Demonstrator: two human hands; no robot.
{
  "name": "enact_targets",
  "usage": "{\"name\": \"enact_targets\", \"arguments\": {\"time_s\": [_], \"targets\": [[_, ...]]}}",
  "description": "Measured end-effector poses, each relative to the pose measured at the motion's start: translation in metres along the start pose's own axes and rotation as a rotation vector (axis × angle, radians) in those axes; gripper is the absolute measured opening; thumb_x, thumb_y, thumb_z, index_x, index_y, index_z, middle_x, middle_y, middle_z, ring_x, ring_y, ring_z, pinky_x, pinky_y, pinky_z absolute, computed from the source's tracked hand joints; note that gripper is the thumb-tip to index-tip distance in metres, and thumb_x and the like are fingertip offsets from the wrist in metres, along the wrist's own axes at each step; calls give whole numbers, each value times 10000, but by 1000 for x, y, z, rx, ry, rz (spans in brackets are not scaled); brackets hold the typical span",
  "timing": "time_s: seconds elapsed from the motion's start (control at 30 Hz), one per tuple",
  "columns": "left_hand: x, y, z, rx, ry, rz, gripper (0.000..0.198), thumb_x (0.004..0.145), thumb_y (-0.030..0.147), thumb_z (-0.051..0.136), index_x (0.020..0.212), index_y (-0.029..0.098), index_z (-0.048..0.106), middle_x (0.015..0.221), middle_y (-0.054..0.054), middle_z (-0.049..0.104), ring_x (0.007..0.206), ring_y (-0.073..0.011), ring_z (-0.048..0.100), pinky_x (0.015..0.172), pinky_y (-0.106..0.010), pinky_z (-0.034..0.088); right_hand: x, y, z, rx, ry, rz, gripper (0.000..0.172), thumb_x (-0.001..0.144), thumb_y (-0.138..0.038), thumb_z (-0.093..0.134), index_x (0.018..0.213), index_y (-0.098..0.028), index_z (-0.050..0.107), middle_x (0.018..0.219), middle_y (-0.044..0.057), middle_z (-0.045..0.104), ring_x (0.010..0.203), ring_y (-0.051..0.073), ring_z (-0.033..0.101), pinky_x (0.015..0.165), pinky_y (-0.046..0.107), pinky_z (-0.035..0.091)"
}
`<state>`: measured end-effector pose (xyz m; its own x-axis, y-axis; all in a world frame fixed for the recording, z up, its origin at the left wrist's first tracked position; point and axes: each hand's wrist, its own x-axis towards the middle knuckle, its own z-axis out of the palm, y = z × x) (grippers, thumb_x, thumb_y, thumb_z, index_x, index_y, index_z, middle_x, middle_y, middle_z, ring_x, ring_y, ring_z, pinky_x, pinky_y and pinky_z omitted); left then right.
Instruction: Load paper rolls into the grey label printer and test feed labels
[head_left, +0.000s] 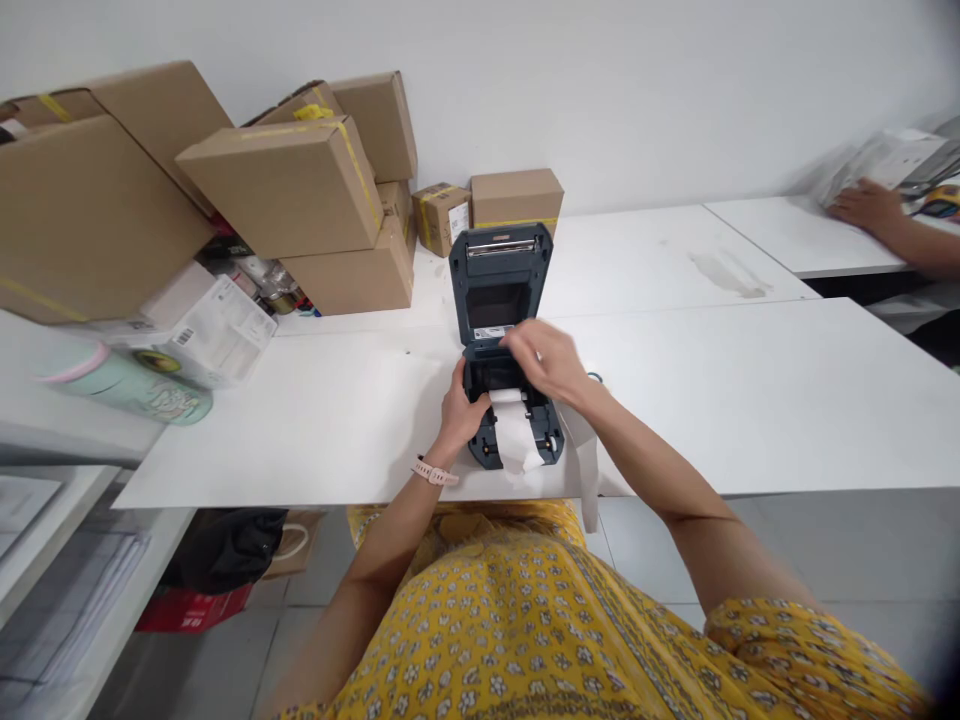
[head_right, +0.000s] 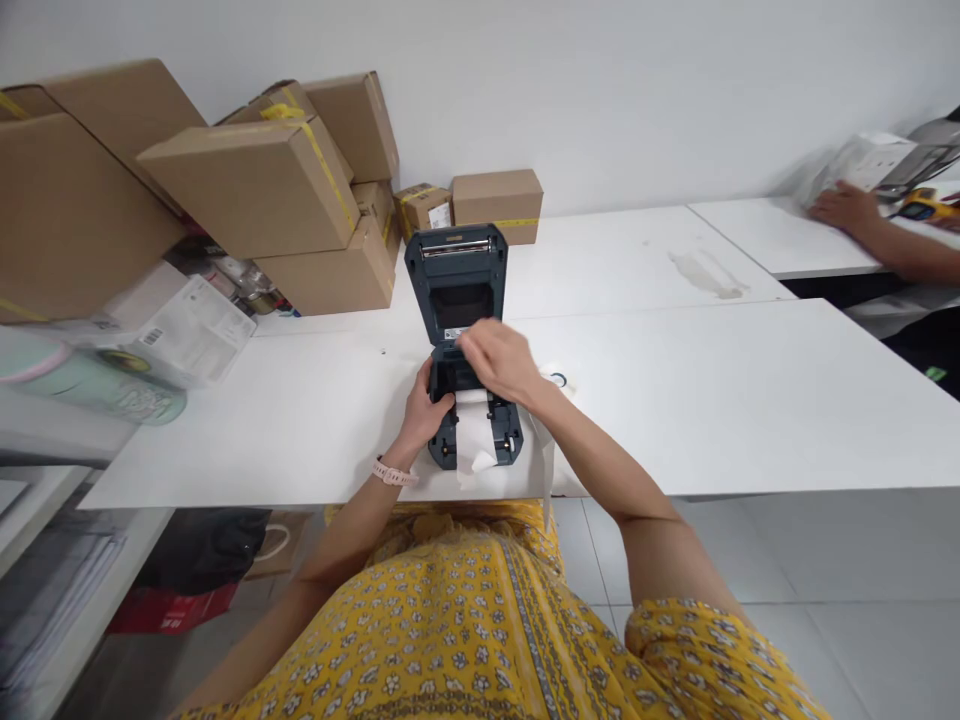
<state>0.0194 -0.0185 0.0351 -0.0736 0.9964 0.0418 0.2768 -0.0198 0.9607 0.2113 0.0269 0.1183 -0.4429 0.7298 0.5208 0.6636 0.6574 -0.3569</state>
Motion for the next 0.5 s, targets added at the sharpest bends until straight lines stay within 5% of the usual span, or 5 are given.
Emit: {"name": "enact_targets", "arguments": {"time_s": [0.07, 0.13, 0.4, 0.5], "targets": [[0, -1, 1, -1, 9, -14, 869, 820, 238, 743, 1613, 223, 390, 1574, -138, 582, 1502, -362, 508, 1254, -497, 391, -3, 0, 12, -80, -397, -38, 452, 1110, -310, 297, 1138, -171, 726, 1091, 144, 790, 1078, 279, 723, 1004, 433, 520], [-1, -2, 0, -9, 13, -24, 884, 813, 237, 742, 1621, 231, 383, 1571, -136, 586, 1489, -363, 521, 1239, -494, 410, 2, 4, 23, -119, -580, -54, 342, 1056, -229, 424, 1072, -151, 757, 1011, 152, 811, 1031, 294, 749, 1028, 436, 496], [-1, 4, -12, 49, -60, -63, 985, 768, 139, 673, 1681, 288, 334, 1296, -110, 751, 1194, -377, 713, 1162, -568, 464, 14, 10, 36, -131, -844, -103, 364, 988, -223, 517, 1270, -208, 746, 1002, 149, 829, 969, 318, 771, 956, 456, 513], [-1, 4, -12, 22, -25, -47, 943, 748, 137, 682, 1641, 279, 416, 1330, -104, 741, 1265, -378, 682, 1193, -554, 444, 17, 11, 31, -75, -892, -138, 464, 911, -224, 629, 1370, -223, 695, 1092, 132, 820, 1037, 317, 755, 938, 437, 526]]}}
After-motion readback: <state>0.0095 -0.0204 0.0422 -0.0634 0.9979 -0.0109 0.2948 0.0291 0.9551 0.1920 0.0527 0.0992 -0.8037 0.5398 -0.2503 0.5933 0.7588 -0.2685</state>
